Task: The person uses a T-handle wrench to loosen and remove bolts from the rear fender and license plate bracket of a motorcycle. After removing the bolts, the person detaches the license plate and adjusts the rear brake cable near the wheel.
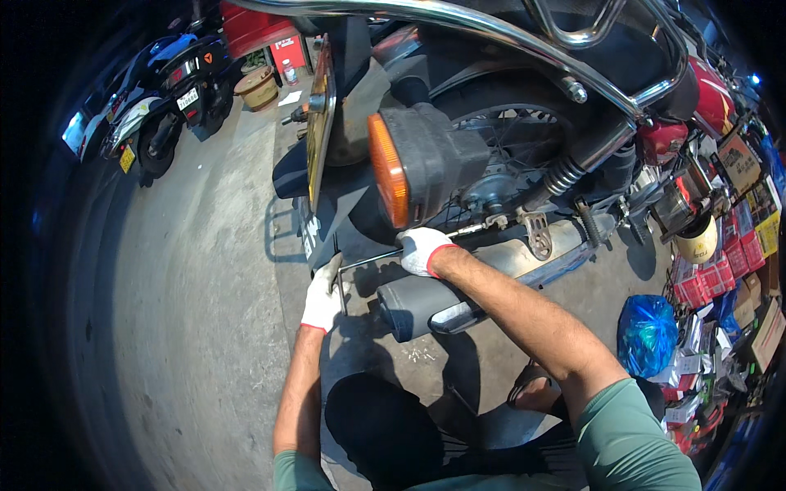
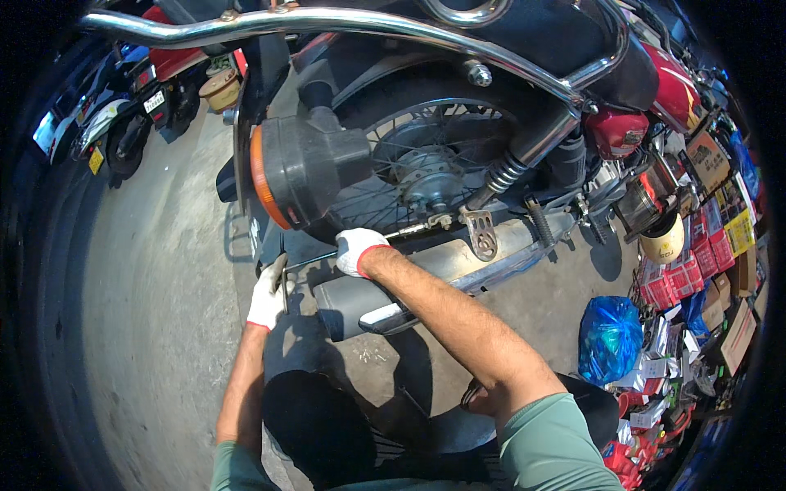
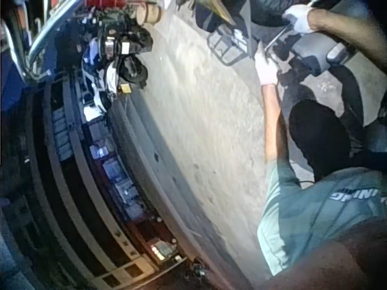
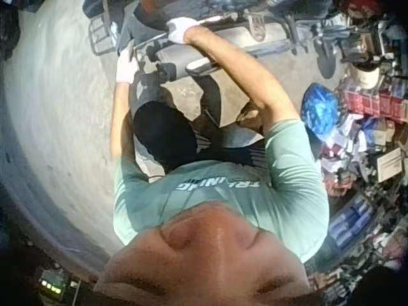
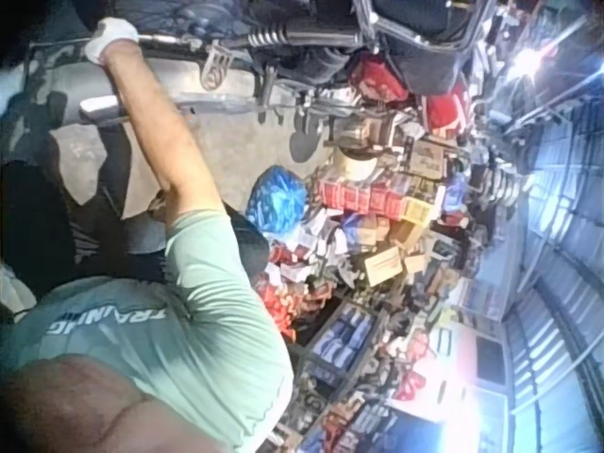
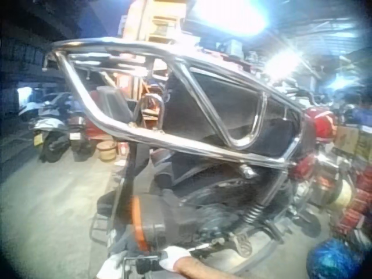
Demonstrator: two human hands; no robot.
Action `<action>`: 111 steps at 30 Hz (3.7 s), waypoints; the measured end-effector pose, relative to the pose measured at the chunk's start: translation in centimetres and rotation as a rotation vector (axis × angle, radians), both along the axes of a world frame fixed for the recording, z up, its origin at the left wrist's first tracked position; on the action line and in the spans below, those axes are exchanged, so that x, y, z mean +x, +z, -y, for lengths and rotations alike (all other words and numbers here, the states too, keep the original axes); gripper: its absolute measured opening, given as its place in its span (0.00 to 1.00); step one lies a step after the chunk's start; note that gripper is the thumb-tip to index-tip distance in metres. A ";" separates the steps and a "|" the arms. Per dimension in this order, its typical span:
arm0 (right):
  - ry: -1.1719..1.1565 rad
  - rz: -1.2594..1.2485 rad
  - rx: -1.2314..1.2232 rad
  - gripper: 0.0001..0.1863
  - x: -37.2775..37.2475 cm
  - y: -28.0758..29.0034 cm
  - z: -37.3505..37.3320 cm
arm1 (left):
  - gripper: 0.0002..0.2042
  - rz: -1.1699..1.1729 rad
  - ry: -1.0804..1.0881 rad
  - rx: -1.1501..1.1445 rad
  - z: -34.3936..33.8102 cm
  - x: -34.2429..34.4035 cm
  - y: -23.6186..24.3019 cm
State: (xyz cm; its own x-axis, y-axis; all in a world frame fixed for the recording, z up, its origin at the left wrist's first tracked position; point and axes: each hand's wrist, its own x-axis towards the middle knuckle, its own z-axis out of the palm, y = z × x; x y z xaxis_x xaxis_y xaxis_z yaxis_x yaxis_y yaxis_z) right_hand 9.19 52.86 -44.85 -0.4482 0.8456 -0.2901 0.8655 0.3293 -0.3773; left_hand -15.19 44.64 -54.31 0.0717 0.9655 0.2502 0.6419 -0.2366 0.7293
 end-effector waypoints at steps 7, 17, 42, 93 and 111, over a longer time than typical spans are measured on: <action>0.006 0.080 -0.089 0.18 -0.4 0.7 0.0 | 0.11 -0.073 -0.010 0.083 -0.2 -0.1 0.2; 0.037 0.072 -0.018 0.17 -0.3 0.2 0.2 | 0.13 -0.220 0.009 -0.172 0.0 0.1 2.0; -0.341 -1.396 -1.027 0.19 -7.7 6.0 4.6 | 0.06 0.286 0.083 -0.066 -0.9 0.3 -0.7; -0.297 -1.431 -1.016 0.17 -7.9 4.6 4.9 | 0.09 0.175 0.098 -0.008 -0.2 -0.8 -3.9; -0.323 -1.426 -0.989 0.15 -7.9 5.1 5.2 | 0.10 0.675 0.215 -0.147 -2.0 0.4 -3.4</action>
State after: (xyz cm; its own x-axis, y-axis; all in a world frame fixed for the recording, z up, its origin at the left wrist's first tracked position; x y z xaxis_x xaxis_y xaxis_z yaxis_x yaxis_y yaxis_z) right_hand 1.27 47.68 -39.76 -0.6519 0.7091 -0.2688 -0.3071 -0.5710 -0.7613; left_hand -14.81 46.65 -57.71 -0.2478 0.9680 0.0389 0.0616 -0.0244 0.9978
